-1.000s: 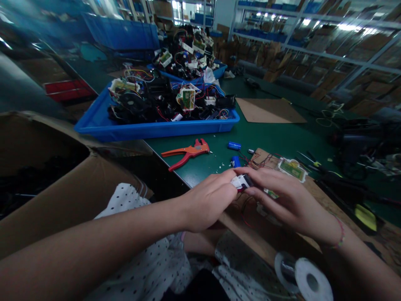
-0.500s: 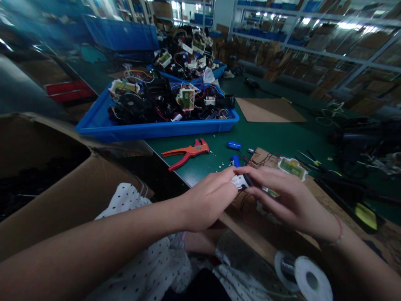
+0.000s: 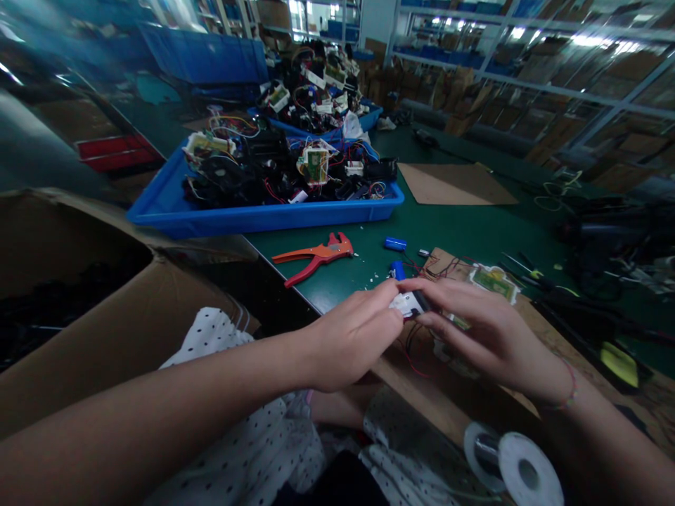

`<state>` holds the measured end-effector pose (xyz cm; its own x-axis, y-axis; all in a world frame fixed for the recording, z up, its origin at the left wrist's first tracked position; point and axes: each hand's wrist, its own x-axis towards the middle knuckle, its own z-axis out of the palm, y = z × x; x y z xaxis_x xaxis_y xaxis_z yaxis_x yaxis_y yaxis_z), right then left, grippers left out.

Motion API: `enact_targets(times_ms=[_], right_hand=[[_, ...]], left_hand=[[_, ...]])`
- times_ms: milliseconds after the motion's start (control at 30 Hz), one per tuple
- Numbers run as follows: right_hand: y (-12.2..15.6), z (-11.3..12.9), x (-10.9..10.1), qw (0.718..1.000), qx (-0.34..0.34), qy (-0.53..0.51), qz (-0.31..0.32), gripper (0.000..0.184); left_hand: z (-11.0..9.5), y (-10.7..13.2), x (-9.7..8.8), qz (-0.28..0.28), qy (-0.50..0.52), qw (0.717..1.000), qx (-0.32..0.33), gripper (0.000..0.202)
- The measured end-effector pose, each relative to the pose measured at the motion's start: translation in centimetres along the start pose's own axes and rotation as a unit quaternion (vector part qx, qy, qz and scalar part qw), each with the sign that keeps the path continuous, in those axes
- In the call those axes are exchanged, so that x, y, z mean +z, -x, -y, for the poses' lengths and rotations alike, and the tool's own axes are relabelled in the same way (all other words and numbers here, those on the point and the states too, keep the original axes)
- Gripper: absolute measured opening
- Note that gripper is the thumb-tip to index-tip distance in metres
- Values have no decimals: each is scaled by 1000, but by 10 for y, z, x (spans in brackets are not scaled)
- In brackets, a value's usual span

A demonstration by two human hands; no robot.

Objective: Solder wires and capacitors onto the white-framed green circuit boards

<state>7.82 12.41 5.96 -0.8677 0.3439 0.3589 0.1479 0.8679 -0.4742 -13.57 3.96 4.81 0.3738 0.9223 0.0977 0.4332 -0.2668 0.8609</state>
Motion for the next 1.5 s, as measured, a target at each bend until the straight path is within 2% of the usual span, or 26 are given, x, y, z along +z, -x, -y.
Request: enact_targets(times_ms=[100,333,500,733,1133,1300,1500], right_hand=[[-1,-1,-1,1000,-10,-5,-1,48],[-1,4,-2,999,15,-30,-5,49],[-1,8,1,998,33,-25,-40,41],[1,8,2,999,29,-29,-32,41],[-4,8,3,999,12,-32,-36,45],[-1,7,6,998,13,-44,-36,45],[-1,6,4,998,9,-36,-46,43]], left_hand=[[1,1,-2,12,-23,999,20,24],[-14,-2,-1,-19,5,998,-62,29],[-13,-1,2,-27,9,999,-43,29],[-10,-1,0,-20,-5,1000,-7,25],[-15,-1,0,-26,43,996,-67,28],[-19,-1,-3,-11,26,998,-53,24],[-14,-1,-2,-18,30,998,-52,24]])
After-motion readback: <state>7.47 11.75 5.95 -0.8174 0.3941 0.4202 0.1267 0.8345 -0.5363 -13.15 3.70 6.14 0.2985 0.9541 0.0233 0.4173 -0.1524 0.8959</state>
